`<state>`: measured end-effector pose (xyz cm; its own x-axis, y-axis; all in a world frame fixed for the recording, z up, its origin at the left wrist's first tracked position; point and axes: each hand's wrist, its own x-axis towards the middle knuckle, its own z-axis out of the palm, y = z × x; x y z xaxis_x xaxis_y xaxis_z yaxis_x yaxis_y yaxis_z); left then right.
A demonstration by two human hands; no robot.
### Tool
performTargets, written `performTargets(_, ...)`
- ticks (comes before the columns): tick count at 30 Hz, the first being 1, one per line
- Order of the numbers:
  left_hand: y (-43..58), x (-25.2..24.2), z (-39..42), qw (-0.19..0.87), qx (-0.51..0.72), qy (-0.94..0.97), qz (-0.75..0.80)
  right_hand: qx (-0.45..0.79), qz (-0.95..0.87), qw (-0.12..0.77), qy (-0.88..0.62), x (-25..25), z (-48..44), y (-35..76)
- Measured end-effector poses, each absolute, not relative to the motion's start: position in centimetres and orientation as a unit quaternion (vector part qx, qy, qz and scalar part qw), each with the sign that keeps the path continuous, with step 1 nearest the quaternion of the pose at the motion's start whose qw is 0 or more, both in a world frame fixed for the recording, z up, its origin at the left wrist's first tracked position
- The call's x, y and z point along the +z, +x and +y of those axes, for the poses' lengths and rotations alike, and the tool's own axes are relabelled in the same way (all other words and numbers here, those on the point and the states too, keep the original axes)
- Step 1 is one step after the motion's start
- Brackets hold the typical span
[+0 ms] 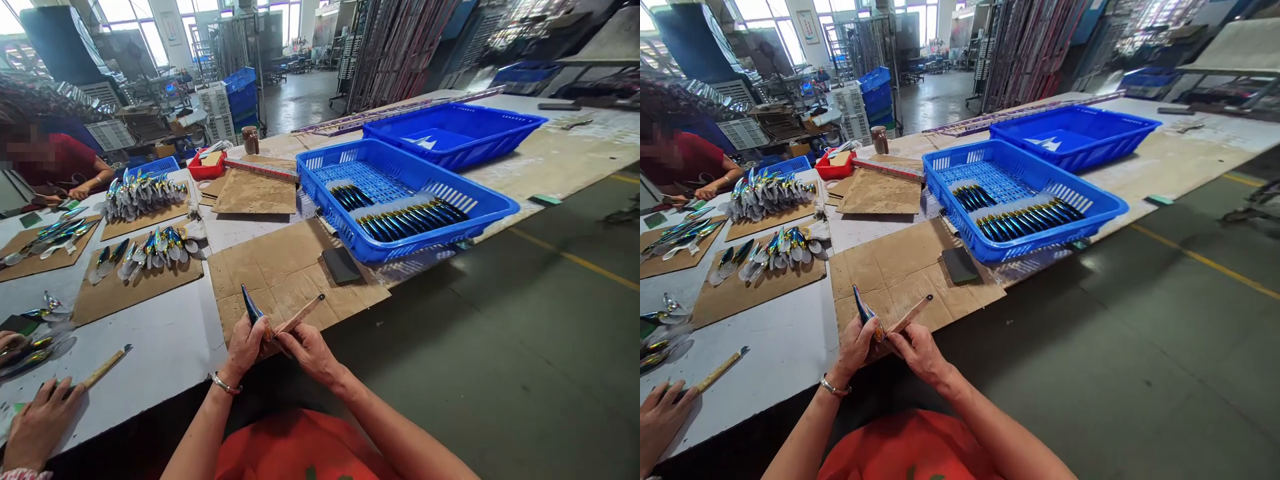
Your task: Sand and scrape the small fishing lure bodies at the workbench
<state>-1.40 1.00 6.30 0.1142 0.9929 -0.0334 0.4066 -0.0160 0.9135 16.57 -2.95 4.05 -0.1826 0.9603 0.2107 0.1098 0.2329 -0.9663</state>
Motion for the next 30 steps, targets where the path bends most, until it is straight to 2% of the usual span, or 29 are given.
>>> performTargets(10,-2.0,5.9,1.0,0.411,0.323,0.643,0.56,0.42,-0.653,0.475,-0.413,3.6,-2.7,16.4)
performTargets(20,-1.9,5.5,0.6,0.402,0.343,0.638,0.56,0.288,-0.644,0.531,-0.469,2.3,-3.9,14.8)
performTargets(26,-1.7,5.6,0.4,0.378,0.34,0.654,0.56,0.372,-0.641,0.516,-0.43,2.7,-3.8,15.3)
performTargets(30,-1.7,5.5,0.4,0.366,0.336,0.666,0.556,0.378,-0.662,0.494,-0.418,4.0,-3.3,15.8)
